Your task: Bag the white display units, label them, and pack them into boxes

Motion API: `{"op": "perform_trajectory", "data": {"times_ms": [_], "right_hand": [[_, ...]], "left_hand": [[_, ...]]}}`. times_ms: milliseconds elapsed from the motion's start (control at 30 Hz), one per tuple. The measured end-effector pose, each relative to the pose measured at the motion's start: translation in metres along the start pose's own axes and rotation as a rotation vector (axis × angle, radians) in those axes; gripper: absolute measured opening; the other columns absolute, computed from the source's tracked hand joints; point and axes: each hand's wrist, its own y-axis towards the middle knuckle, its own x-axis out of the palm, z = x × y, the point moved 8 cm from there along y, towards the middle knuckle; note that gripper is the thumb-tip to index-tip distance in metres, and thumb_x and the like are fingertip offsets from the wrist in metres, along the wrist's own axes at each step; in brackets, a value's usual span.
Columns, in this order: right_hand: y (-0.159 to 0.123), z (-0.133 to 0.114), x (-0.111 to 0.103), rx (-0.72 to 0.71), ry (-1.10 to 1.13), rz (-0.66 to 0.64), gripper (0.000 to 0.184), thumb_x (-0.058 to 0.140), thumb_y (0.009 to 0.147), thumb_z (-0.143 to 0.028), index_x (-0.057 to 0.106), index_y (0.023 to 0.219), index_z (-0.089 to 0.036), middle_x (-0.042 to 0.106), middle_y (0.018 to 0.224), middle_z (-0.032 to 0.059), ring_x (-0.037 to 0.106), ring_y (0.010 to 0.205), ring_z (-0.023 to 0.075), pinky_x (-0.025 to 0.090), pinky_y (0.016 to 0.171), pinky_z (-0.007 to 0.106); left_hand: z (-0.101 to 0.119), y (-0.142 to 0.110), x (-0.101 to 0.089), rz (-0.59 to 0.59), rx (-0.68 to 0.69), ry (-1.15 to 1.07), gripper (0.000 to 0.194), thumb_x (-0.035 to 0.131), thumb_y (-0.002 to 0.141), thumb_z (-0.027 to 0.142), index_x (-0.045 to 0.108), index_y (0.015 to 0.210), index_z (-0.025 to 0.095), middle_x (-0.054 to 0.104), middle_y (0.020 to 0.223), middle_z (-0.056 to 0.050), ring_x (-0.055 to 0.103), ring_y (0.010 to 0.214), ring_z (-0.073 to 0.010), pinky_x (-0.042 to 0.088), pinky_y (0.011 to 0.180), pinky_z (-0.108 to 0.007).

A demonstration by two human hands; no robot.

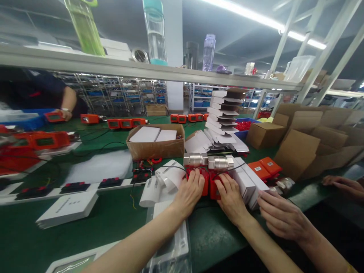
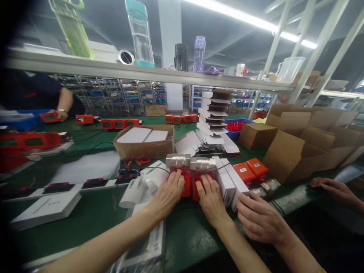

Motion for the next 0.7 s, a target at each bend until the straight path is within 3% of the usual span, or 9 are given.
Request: {"op": "perform_trajectory", "data": {"times_ms": [133,267,500,700], "right_hand": [[-0.002,0.003,0.001,0.008,0.108,-0.017,0.060,0.059,0.072,-0.010,0.038,0.127,-0.014,0.045,0.132,0.0180,0.033,0.130,0.0356,0.026,0.108,0.063],[-0.003,0.008,0.002,0.039,0.219,-0.034,0.057,0.063,0.076,-0.024,0.037,0.125,-0.015,0.046,0.125,0.0169,0.035,0.128,0.0344,0.037,0.104,0.056],[0.007,0.011,0.009,0.085,0.373,-0.001,0.038,0.059,0.081,-0.022,0.042,0.115,-0.019,0.050,0.118,0.0132,0.043,0.121,0.0285,0.038,0.105,0.049],[0.010,0.025,0.008,0.131,0.448,0.033,0.014,0.055,0.087,-0.025,0.047,0.099,-0.023,0.057,0.099,0.0072,0.054,0.103,0.0222,0.048,0.092,0.039]], "left_hand": [[0.007,-0.006,-0.003,-0.016,0.032,0.028,0.029,0.047,0.087,0.013,0.048,0.116,0.008,0.050,0.132,-0.023,0.053,0.115,-0.0340,0.054,0.081,-0.044],[0.011,-0.016,-0.010,-0.029,0.094,0.012,0.021,0.041,0.089,0.010,0.053,0.106,0.012,0.055,0.127,-0.018,0.058,0.105,-0.0291,0.057,0.071,-0.037],[0.006,-0.025,-0.012,-0.063,0.106,-0.062,0.022,0.038,0.090,0.007,0.054,0.103,0.012,0.055,0.127,-0.016,0.056,0.106,-0.0285,0.058,0.065,-0.033],[-0.007,-0.029,-0.012,-0.077,0.142,-0.143,0.025,0.035,0.092,0.009,0.054,0.107,0.013,0.054,0.129,-0.013,0.052,0.112,-0.0262,0.056,0.072,-0.033]]}}
